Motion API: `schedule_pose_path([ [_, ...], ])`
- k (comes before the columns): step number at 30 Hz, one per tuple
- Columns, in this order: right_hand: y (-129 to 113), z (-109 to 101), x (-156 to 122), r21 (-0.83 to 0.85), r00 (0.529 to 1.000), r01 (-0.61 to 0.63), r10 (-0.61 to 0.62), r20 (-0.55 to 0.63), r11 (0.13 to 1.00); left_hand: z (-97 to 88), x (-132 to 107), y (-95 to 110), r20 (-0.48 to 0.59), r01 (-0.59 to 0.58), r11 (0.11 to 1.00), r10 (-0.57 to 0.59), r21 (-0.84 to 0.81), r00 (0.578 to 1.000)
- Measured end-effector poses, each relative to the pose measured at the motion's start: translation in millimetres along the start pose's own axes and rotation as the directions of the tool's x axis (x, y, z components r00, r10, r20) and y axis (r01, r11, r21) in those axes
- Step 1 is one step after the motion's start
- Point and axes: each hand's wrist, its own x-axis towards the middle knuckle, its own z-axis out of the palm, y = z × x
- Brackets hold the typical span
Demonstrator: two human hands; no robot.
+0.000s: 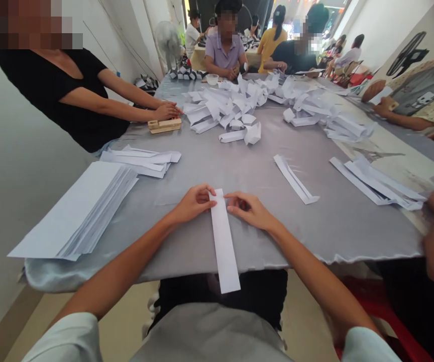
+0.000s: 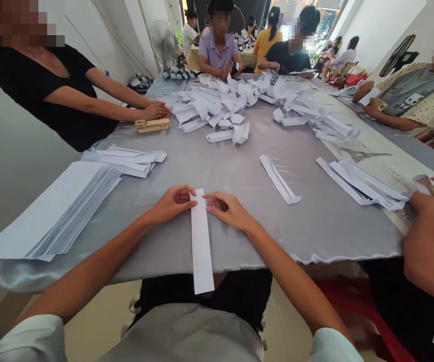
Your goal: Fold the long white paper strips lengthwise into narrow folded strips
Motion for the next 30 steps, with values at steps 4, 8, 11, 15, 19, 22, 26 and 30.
schedule_pose_path([
  [4, -6, 15, 19, 0.044, 0.997, -0.045, 0.048, -0.058, 0.998, 3.4, 1, -3, -0.035, -0.044, 0.998, 0.043, -0.041, 0.998],
  [8, -6, 23, 45, 0.168, 0.984, -0.129, 0.147, -0.099, 0.977, 6.0, -2, -6, -0.074, -0.078, 0.985, 0.067, -0.151, 0.995],
  [11, 0, 29, 55, 0.338, 0.97, -0.183, 0.225, -0.091, 0.923, 4.6, -4, -8, -0.146, -0.062, 0.972, 0.029, -0.228, 0.989],
  [15, 12, 36, 55, 0.555, 0.956, -0.187, 0.28, -0.086, 0.811, 1.9, -2, -12, -0.197, -0.06, 0.977, 0.019, -0.203, 0.98],
  [19, 19, 39, 49, 0.601, 0.949, -0.157, 0.288, -0.127, 0.784, 1.8, -1, -16, -0.226, -0.05, 0.984, 0.01, -0.173, 0.974],
  [22, 19, 40, 48, 0.564, 0.944, -0.169, 0.297, -0.144, 0.809, 3.0, -1, -17, -0.241, -0.054, 0.987, 0.016, -0.148, 0.97],
  [26, 15, 42, 48, 0.512, 0.939, -0.16, 0.29, -0.185, 0.844, 5.8, -2, -14, -0.276, -0.092, 0.987, 0.052, -0.133, 0.96],
  [30, 12, 44, 48, 0.459, 0.941, -0.137, 0.26, -0.215, 0.878, 8.9, -3, -12, -0.307, -0.122, 0.986, 0.082, -0.112, 0.948],
])
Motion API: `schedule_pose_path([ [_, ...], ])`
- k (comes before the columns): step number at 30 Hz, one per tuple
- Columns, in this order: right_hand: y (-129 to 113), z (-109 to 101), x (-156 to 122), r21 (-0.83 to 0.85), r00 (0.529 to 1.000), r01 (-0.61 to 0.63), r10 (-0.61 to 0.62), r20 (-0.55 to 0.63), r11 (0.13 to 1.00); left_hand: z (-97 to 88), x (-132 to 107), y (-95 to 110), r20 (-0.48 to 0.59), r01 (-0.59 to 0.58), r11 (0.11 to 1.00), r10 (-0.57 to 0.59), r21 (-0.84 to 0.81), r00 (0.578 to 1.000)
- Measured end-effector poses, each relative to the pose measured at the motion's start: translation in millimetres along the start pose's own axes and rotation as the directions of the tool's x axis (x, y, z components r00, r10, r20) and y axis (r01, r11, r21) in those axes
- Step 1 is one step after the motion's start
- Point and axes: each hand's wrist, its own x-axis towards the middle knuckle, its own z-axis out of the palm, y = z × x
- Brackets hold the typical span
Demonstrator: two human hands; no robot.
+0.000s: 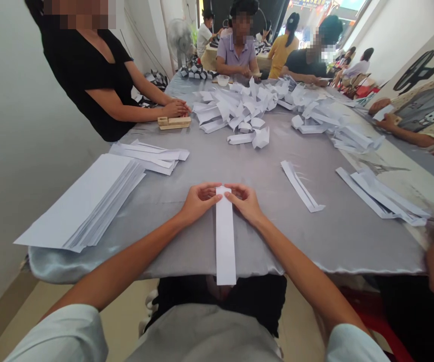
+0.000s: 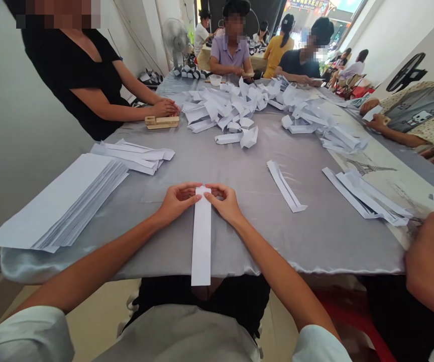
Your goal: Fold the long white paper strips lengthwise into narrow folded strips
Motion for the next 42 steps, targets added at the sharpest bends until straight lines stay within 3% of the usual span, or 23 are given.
schedule_pose_path([
  [4, 0, -1, 0, -0.105, 0.998, 0.024, -0.029, -0.05, 0.994, 1.8, -1, 0, -0.015, -0.033, 0.998, 0.034, 0.056, 0.999],
  [9, 1, -2, 0, -0.081, 0.996, 0.043, -0.049, -0.076, 0.996, 2.0, -2, 0, -0.075, -0.073, 0.978, 0.09, 0.196, 0.993],
  [16, -1, 1, -2, -0.007, 0.999, -0.012, 0.011, -0.04, 1.0, 1.6, -1, -1, 0.004, -0.005, 0.997, 0.004, 0.071, 1.0],
  [27, -2, 0, -4, -0.046, 1.0, 0.007, -0.006, 0.019, 0.999, 2.6, 0, -5, -0.05, -0.001, 1.0, 0.001, -0.017, 0.999],
  [35, -10, 1, -6, -0.093, 0.998, -0.045, 0.049, 0.039, 0.995, 3.0, -2, 1, -0.05, 0.101, 0.99, -0.106, -0.096, 0.993],
  [42, -8, 3, -7, -0.12, 1.0, -0.017, 0.016, -0.01, 0.993, 2.8, -2, 6, -0.063, 0.157, 0.982, -0.164, -0.104, 0.984],
])
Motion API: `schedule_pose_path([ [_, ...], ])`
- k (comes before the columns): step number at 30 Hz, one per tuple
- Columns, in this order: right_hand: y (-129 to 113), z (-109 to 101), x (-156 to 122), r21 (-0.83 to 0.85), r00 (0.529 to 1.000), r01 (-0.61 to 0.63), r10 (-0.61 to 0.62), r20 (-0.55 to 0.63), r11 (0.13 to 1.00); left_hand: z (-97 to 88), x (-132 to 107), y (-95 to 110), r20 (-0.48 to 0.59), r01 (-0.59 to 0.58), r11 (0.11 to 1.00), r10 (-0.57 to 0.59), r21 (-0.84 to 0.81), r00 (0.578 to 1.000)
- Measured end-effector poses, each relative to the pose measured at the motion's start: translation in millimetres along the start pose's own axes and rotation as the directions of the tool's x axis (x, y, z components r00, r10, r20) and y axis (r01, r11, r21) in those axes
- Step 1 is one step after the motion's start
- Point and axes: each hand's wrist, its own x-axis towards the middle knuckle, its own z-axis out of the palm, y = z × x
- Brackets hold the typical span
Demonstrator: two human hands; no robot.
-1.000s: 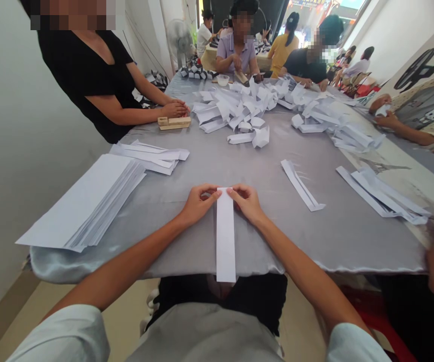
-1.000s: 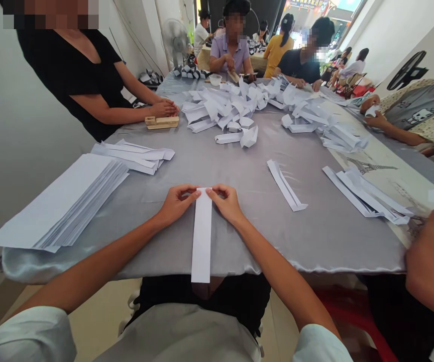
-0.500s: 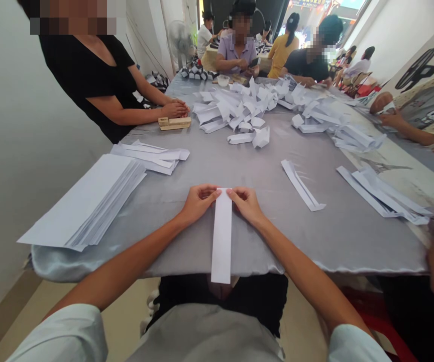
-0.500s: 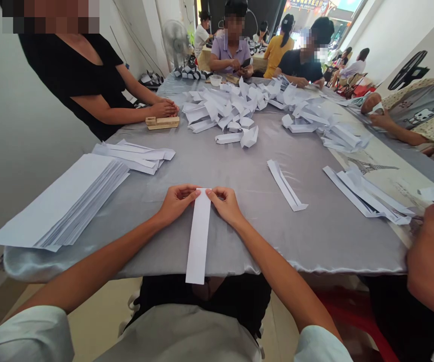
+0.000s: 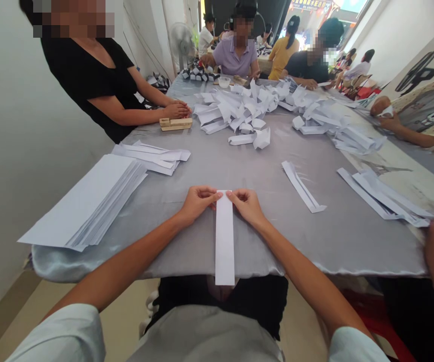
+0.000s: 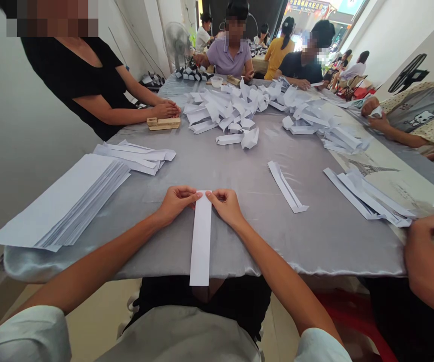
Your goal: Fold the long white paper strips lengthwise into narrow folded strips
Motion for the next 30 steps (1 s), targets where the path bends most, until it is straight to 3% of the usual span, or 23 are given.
schedule_pose_path([
  [10, 9, -4, 1, 0.006, 0.995, -0.012, 0.011, 0.102, 1.0, -3.7, 0, 0, 0.025, 0.011, 0.998, -0.012, 0.06, 1.0],
  [20, 4, -5, -5, -0.139, 0.994, 0.047, -0.033, 0.102, 0.989, -5.9, 1, 0, 0.111, 0.0, 0.997, -0.009, 0.082, 0.994],
  [26, -2, 0, -8, -0.13, 0.998, 0.054, -0.051, 0.03, 0.99, -7.9, 1, 0, 0.151, -0.004, 0.998, -0.006, 0.068, 0.989],
  [30, -3, 2, -8, -0.099, 0.998, 0.06, -0.056, 0.041, 0.993, -8.4, 0, 1, 0.161, -0.018, 0.996, 0.004, 0.087, 0.987],
])
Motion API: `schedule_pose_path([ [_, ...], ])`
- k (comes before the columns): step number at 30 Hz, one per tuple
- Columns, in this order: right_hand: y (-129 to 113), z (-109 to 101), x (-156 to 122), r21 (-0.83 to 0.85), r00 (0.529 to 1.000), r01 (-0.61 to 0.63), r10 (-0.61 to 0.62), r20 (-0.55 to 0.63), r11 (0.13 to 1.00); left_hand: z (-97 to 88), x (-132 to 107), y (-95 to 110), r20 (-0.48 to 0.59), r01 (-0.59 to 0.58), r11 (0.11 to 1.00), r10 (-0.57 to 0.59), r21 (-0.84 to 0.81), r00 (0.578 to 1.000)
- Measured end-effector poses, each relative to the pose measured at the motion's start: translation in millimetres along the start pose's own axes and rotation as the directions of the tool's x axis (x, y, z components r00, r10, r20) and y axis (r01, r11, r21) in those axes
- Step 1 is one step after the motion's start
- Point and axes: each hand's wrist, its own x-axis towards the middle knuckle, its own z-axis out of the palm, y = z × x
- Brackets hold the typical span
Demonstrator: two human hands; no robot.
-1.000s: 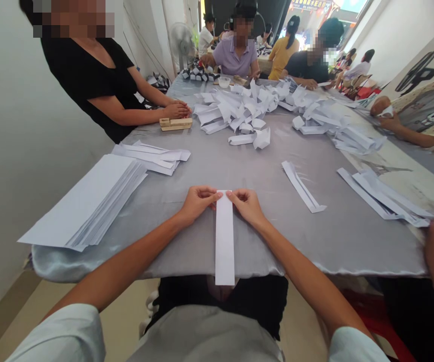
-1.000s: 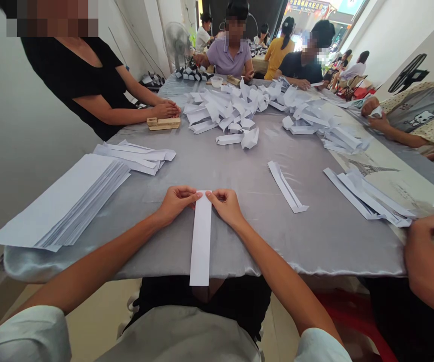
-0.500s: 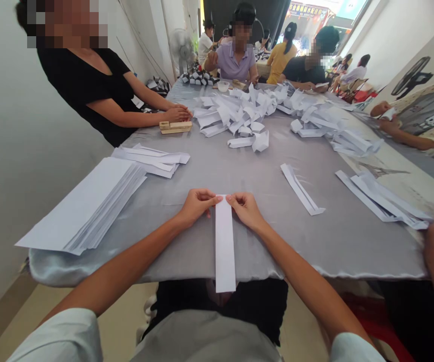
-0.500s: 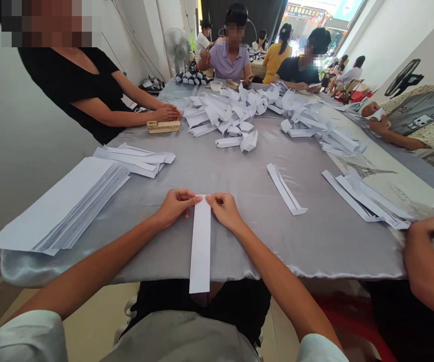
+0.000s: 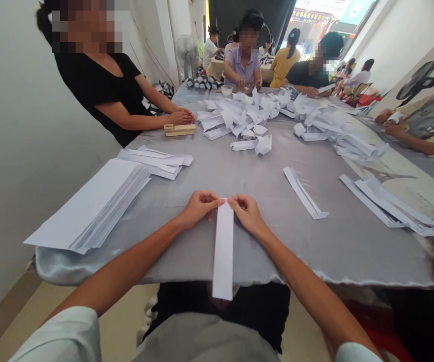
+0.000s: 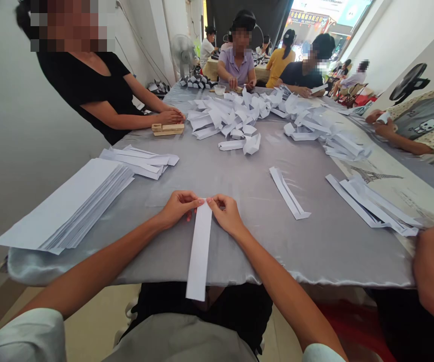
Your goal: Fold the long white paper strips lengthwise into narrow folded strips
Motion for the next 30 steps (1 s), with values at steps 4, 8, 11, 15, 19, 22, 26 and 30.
schedule_pose_path([
  [4, 1, -2, 1, 0.014, 1.0, 0.005, -0.005, 0.021, 1.0, 2.9, -2, 4, 0.021, 0.005, 0.999, -0.006, 0.033, 1.0],
  [8, 3, -6, 2, -0.017, 0.999, 0.015, -0.014, 0.039, 1.0, 3.6, -3, 4, 0.059, 0.001, 0.999, -0.003, 0.046, 0.998],
  [11, 3, -7, 2, -0.048, 0.997, 0.021, -0.017, 0.073, 0.999, 1.0, -2, 1, 0.077, -0.018, 0.998, 0.013, 0.064, 0.997],
  [15, 5, -4, 1, -0.042, 0.995, -0.005, 0.009, 0.097, 0.999, -1.4, -1, -1, 0.093, -0.05, 0.995, 0.042, 0.086, 0.995],
  [19, 5, -3, 2, -0.01, 0.995, -0.007, 0.008, 0.098, 1.0, -0.6, -1, -3, 0.106, -0.039, 0.993, 0.027, 0.111, 0.994],
  [22, 5, -4, 3, 0.031, 0.992, -0.025, 0.021, 0.125, 0.999, 0.1, -1, -5, 0.121, -0.02, 0.993, 0.007, 0.113, 0.993],
  [26, 5, -8, 5, 0.158, 0.988, -0.148, 0.139, 0.063, 0.976, 0.3, 2, -8, 0.047, 0.007, 0.998, -0.01, 0.058, 0.999],
  [30, 5, -22, 10, 0.34, 0.96, -0.185, 0.243, -0.136, 0.922, -0.4, 6, -10, -0.062, 0.072, 0.997, -0.073, -0.022, 0.995],
])
